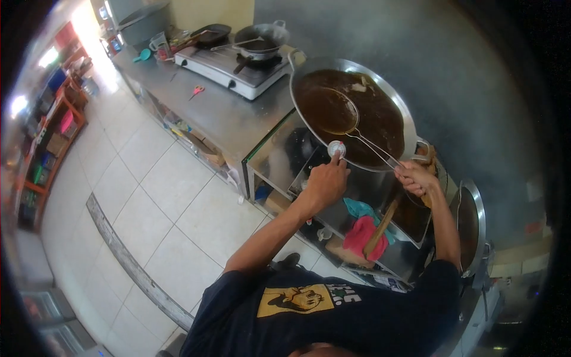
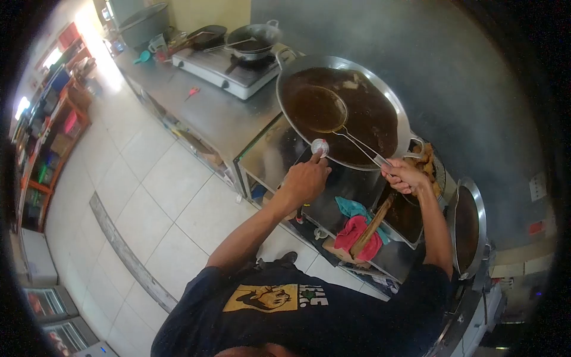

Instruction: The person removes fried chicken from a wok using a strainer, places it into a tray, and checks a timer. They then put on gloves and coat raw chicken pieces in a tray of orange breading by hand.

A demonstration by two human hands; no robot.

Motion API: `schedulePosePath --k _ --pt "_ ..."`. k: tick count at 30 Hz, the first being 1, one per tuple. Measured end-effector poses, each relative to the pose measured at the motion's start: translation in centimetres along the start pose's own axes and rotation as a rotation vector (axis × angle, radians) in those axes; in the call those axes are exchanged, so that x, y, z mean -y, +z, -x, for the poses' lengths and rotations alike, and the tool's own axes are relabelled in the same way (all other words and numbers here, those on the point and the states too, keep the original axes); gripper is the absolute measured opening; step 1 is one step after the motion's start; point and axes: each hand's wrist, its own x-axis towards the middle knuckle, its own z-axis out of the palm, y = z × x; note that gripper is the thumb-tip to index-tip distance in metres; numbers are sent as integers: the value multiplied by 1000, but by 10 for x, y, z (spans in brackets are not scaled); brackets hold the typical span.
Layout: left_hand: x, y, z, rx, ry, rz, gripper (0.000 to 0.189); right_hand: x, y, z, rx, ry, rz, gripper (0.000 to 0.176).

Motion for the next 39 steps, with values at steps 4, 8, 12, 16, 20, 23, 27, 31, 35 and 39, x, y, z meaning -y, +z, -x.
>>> schedulePosePath --k 4,8,12,16,20,23,27,31,35,39 --pt "6 -1 0 -67 -8 7 30 -18 10 -14 14 -129 -151 26" --pt "18 2 -4 -70 26 -11 30 -18 27 -20 -27 -185 -311 26" --pt "27 2 -8 -94 79 -3 30 1 47 -11 -79 -214 -311 26" --pt "27 -2 -9 -70 99 -47 29 4 49 -8 -96 -235 -328 28" --pt "28 6 -7 -59 135 -138 28 2 54 0 -122 -290 -369 28" --pt "26 20 -8 -73 159 -230 27 -21 60 14 -180 -325 -402 29" --pt "16 28 -6 -13 260 -250 28 -74 99 55 -405 -345 -360 28" --pt "7 20 9 -28 259 -153 18 -139 153 106 -773 -381 -278 25" --pt "29 3 69 106 268 80 15 -215 194 140 -1221 -289 -52 23" --pt "99 25 130 486 136 -39 19 -268 223 138 -1389 82 -13 19"
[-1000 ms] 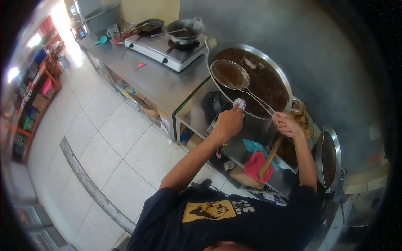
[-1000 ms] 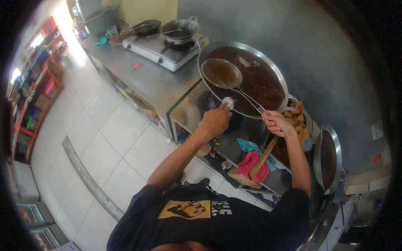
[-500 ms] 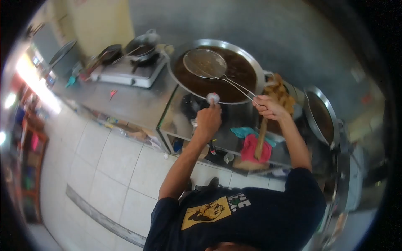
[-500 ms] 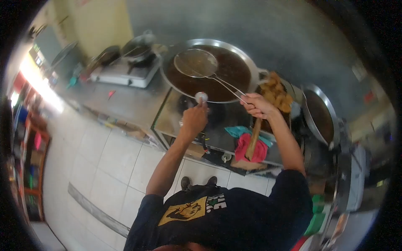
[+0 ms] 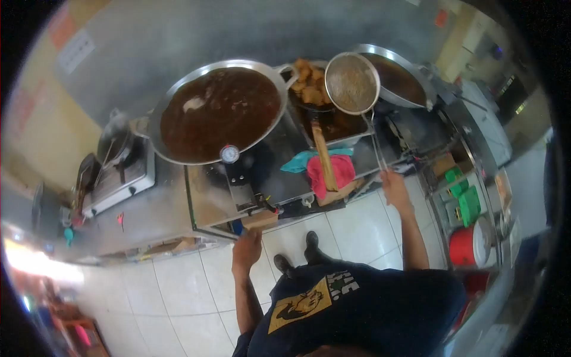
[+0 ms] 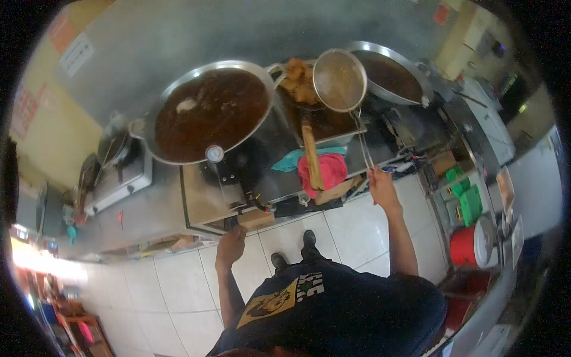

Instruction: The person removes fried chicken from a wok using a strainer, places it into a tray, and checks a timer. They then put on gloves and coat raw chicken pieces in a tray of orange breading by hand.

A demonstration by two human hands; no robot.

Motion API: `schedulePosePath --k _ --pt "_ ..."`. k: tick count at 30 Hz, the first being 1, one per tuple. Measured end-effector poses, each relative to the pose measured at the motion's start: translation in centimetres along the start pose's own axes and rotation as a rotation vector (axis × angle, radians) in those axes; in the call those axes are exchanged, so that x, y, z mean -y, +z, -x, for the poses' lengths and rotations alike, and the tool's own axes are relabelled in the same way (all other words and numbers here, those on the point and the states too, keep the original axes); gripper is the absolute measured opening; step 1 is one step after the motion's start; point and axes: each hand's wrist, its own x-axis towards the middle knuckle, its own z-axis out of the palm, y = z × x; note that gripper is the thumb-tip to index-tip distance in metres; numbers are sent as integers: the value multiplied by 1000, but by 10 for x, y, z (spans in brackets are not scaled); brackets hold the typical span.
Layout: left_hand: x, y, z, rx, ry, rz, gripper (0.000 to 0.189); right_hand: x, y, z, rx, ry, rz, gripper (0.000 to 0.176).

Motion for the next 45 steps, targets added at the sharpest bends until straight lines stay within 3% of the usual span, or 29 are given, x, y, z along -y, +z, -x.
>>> schedulePosePath --k 1,3,8,11,13,16,17,18,19,21,23,25,27,28,29,30,31,32,33,35,38,39,40,41,42,43,44,45 --pt "20 13 8 64 12 -23 20 -41 18 -9 -25 23 5 19" --pt "55 29 21 122 43 -24 21 -134 39 -29 -188 -295 721 17" --pt "68 0 43 140 -31 102 28 -82 19 -40 -164 -6 686 21" --pt "59 -10 41 119 71 54 34 -67 1 -55 -88 -145 867 17" --pt "26 -23 43 189 1 -27 35 -71 2 -63 -118 -263 1009 15" --pt "32 7 36 290 147 36 36 -55 12 -75 -38 -81 984 15" --pt "15 10 39 300 250 -100 34 -45 0 -58 -150 -213 795 15" --pt "-5 16 43 373 207 -59 34 -47 12 -70 -29 -76 918 17" --pt "-23 20 46 438 152 -18 33 -14 -11 -42 9 -4 829 17" --pt "-59 31 58 514 209 17 32 -19 -2 -41 -90 116 761 17" --pt "-72 58 73 589 239 75 31 -29 25 -48 -460 339 647 18" --pt "-62 105 72 723 298 286 31 -49 28 -65 -270 191 672 20" --pt "-78 133 78 835 189 339 33 -44 15 -50 -285 107 688 21" --pt "-104 129 89 871 296 217 36 -41 3 -39 -320 71 538 21" --pt "-124 125 101 918 417 90 41 -44 14 -41 -520 221 431 27" --pt "-137 127 105 1028 388 118 43 -57 11 -37 -411 140 428 27" --pt "-151 130 110 1136 353 142 46 -66 6 -22 -415 28 516 27" --pt "-164 140 112 1216 350 96 48 -73 11 -13 -469 108 452 27" --pt "-173 148 114 1291 361 33 49 -90 11 -1 -404 21 430 32" --pt "-193 172 114 1432 371 29 46 -94 -14 51 -648 -128 352 46" --pt "-238 199 119 1570 353 99 38 -123 -73 121 -815 -48 104 51" --pt "-263 203 125 1563 388 67 37 -159 -83 146 -830 -60 -11 38" --pt "-284 210 128 1554 419 42 37 -196 -89 177 -734 94 -98 28" --pt "-297 220 130 1574 426 3 37 -270 -66 206 -841 147 96 17" --pt "-310 234 134 1622 529 -12 37 -314 -54 273 -953 316 -66 16" --pt "-323 245 142 1671 633 -19 38 -397 -7 340 -1160 302 51 22" --pt "-343 250 153 1697 639 -39 38 -463 33 418 -1288 517 44 34" --pt "-363 254 170 1756 676 -111 38 -471 56 515 -1382 734 118 39"
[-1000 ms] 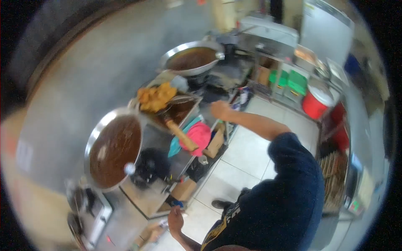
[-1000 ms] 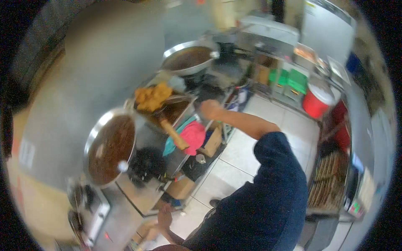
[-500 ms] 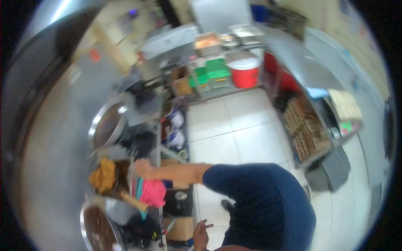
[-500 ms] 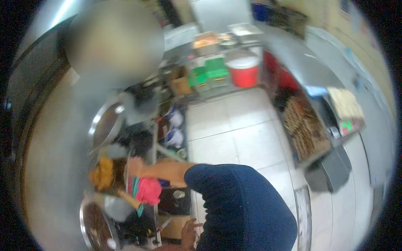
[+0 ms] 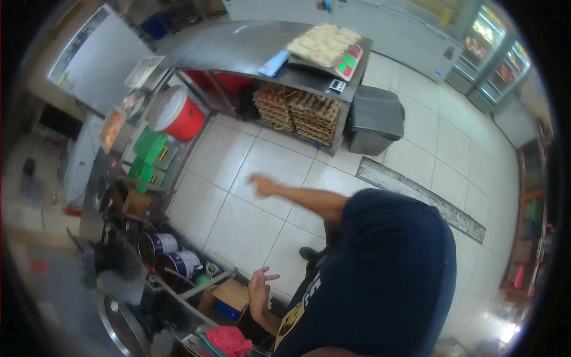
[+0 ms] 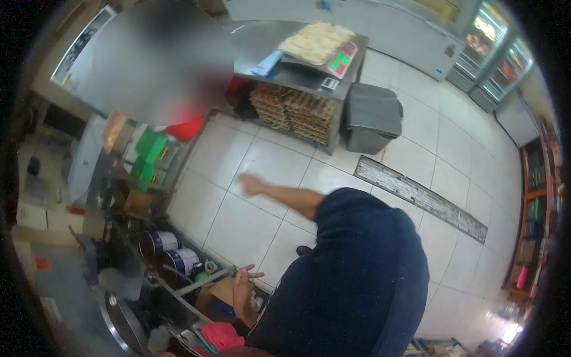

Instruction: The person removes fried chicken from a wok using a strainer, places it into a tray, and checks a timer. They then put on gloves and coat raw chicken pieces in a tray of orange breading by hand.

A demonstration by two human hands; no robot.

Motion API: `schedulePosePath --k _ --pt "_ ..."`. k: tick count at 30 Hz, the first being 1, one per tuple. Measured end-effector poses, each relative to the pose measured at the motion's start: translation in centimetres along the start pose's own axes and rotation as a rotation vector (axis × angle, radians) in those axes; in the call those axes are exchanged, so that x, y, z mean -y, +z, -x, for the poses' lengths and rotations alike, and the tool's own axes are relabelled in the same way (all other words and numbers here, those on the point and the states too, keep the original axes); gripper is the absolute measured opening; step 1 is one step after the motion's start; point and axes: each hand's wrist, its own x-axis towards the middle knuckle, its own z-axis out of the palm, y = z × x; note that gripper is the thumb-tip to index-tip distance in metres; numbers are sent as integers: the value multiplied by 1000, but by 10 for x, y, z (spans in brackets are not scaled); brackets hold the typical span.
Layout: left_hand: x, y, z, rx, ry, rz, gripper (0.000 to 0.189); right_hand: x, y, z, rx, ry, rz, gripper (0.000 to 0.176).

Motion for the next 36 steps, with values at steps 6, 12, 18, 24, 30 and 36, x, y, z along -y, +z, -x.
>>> schedulePosePath --k 6,12,18,24,30,36 --pt "-108 84 -176 263 99 -401 33 -93 -409 -2 -311 750 547 27" --pt "-192 306 -417 581 290 -404 31 -209 -515 -49 -129 412 952 57" --pt "-247 495 -563 208 404 -551 48 -249 -512 -63 -151 404 860 60" --pt "-253 544 -604 3 252 -687 59 -257 -491 -62 -352 539 750 61" --pt "-258 550 -609 -7 332 -705 58 -244 -496 -67 -390 577 688 68" --pt "-247 554 -624 -21 396 -664 49 -237 -510 -60 -298 548 563 61"
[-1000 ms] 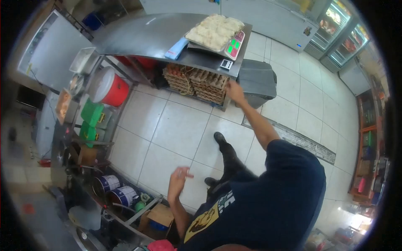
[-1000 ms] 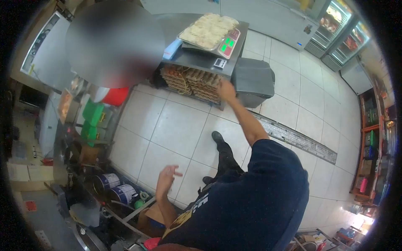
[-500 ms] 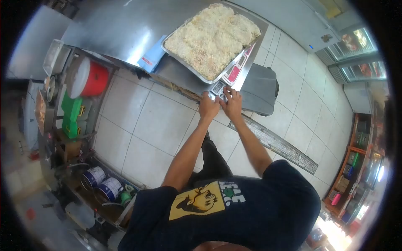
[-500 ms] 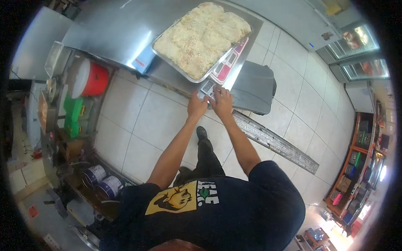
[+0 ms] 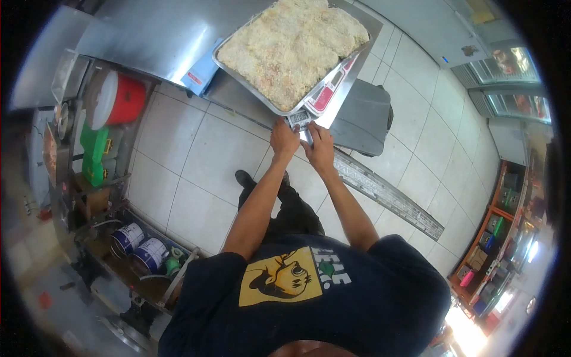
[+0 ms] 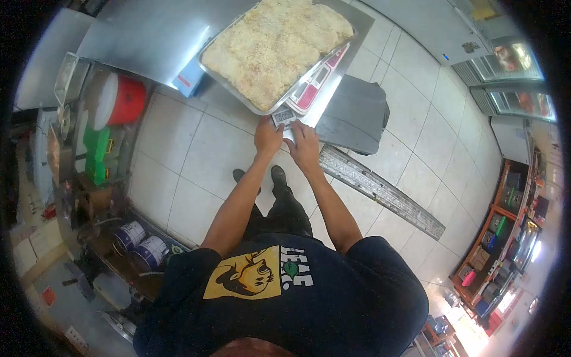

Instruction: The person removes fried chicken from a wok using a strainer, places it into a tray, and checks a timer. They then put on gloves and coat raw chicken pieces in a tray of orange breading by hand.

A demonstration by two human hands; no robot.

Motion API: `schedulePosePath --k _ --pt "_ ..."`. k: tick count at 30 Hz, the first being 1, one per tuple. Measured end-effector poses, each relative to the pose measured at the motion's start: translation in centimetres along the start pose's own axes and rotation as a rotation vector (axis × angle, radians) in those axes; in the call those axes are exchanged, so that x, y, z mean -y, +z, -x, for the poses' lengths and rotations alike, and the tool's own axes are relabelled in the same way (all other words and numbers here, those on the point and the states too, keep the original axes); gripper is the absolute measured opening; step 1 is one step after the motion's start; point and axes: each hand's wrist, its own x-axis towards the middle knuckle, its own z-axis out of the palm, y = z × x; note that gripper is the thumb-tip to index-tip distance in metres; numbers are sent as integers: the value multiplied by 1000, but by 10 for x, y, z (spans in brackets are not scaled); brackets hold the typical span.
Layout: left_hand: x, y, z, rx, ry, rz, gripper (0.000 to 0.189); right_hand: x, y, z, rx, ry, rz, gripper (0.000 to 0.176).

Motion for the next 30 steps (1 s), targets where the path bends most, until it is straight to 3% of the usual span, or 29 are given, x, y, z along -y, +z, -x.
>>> schedulePosePath --k 12,18,22,23,24,26,27,29,30 --pt "13 5 1 -47 197 1 46 -4 0 -2 -45 -61 -45 42" --pt "17 9 -2 -56 189 -12 49 -8 -3 -7 -23 -15 -127 35" --pt "22 11 -2 -36 194 41 43 -22 3 -13 -17 340 -442 42" --pt "21 9 -3 80 170 43 40 -21 3 -13 -28 472 -543 44" --pt "21 5 -3 195 146 43 37 -21 1 -12 -30 471 -544 44" --pt "27 0 3 213 174 200 36 -19 -5 -9 167 618 -770 44" --pt "27 -6 8 229 195 360 36 -7 -13 -8 169 614 -773 44" --pt "18 -29 25 256 172 396 39 14 -31 -2 110 654 -1146 37" --pt "12 -39 33 287 153 436 41 17 -34 0 109 657 -1148 37"
